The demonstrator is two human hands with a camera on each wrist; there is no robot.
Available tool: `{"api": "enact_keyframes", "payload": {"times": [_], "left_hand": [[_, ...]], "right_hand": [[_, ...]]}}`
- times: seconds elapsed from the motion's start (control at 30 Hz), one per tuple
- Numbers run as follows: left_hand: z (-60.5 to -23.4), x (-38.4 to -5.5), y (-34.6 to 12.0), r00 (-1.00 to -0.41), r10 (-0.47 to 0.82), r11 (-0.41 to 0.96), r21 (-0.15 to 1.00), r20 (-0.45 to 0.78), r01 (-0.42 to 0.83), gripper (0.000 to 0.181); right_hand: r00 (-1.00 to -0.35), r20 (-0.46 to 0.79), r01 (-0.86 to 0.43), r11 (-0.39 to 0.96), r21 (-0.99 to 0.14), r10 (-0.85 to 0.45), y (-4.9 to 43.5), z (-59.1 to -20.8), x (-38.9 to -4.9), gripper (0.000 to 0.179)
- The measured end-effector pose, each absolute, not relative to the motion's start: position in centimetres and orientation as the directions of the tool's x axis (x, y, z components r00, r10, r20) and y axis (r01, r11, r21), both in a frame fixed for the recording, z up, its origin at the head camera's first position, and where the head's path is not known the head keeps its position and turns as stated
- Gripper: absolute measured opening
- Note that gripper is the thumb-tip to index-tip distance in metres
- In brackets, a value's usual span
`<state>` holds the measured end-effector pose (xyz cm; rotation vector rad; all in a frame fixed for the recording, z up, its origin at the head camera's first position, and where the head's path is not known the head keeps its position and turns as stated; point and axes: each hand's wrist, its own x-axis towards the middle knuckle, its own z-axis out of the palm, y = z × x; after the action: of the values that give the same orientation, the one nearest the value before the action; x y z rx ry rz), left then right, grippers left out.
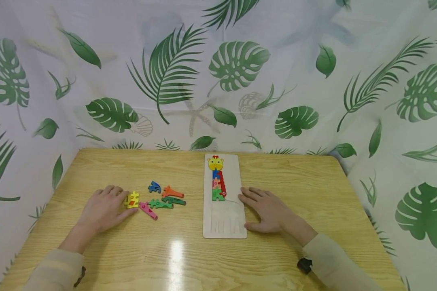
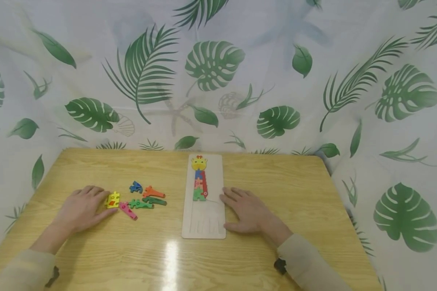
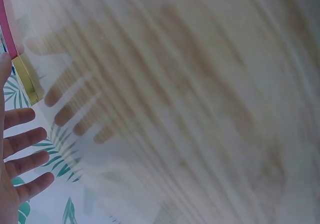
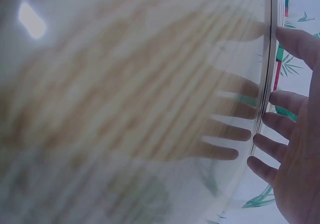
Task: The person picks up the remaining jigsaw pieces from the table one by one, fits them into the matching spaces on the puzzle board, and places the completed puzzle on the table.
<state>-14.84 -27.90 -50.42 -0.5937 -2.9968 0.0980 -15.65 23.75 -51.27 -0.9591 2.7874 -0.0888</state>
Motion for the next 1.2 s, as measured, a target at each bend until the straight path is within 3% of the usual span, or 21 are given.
{"api": "enact_keyframes", "payload": {"times": [0.77, 1.2], "left_hand": [[-51.16, -15.32, -27.54, -0.93, 0.362, 0.93, -0.096, 0.057, 0.356, 0.066], [-51.17, -15.14, -28.07, -0.936, 0.351, 0.936, -0.034, 0.009, 0.35, 0.064]], "right_hand": [[-0.775, -0.173, -0.591, 0.794, -0.142, -0.607, 23.87, -51.49, -15.62, 0.091], [-0.774, -0.175, -0.594, 0.794, -0.131, -0.608, 23.82, -51.14, -15.53, 0.091]]}}
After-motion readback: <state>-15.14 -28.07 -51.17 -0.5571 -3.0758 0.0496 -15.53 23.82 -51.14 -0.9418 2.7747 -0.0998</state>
